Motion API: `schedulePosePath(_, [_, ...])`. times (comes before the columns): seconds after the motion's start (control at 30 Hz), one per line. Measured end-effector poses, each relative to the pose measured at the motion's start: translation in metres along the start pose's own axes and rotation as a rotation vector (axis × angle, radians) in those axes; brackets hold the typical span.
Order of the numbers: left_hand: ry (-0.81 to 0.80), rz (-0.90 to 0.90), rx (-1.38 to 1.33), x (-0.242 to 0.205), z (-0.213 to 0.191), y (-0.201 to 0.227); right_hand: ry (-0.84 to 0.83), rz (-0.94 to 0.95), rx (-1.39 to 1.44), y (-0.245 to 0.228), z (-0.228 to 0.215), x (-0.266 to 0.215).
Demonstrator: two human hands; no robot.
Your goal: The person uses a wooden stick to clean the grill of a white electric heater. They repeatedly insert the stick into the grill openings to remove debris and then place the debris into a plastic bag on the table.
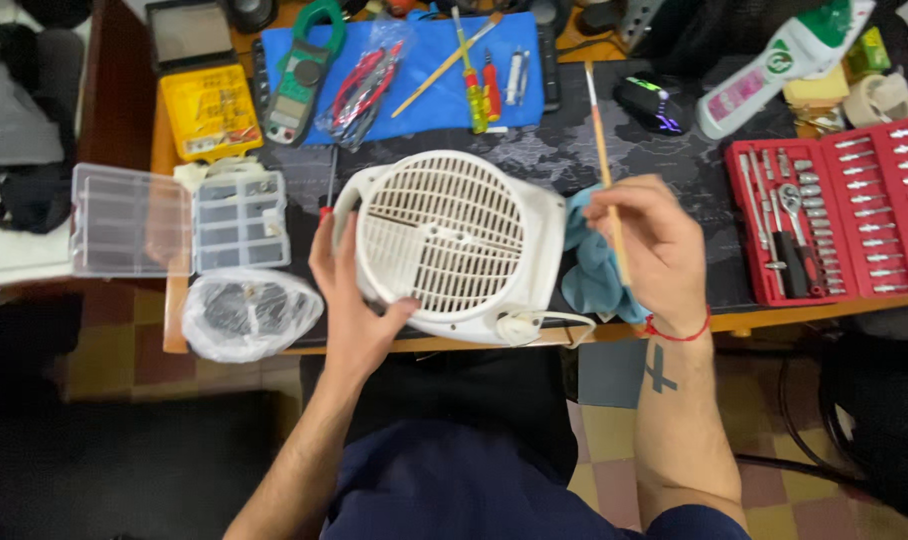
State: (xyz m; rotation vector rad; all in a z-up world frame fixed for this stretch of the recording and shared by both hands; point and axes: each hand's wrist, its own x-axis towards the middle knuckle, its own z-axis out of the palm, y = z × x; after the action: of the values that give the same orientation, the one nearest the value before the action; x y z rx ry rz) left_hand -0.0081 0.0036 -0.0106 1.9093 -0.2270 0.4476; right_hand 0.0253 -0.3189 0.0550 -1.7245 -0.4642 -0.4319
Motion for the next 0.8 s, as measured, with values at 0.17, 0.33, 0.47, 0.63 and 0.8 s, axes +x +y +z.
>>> schedulePosePath(0.17, [-0.037,-0.042,-0.037,-0.007,-0.004,0.004,0.053,-0.048,-0.019,-0.009,0.010,-0.005])
schedulePosePath(0.33, [-0.106,-0.105,0.149,-0.015,0.000,0.003,0.073,-0.070,-0.112,-0.010,0.014,-0.013])
schedulePosePath(0.47, [-0.100,-0.115,0.131,-0.017,0.010,0.004,0.082,-0.039,-0.044,-0.021,0.018,-0.005])
schedulePosePath(0.63, [-0.129,-0.094,0.153,-0.016,0.019,-0.002,-0.149,-0.083,-0.144,-0.050,0.031,0.027])
schedulePosePath(0.8, [-0.120,-0.044,0.163,-0.009,0.011,-0.016,-0.286,0.010,-0.090,-0.044,0.042,0.057])
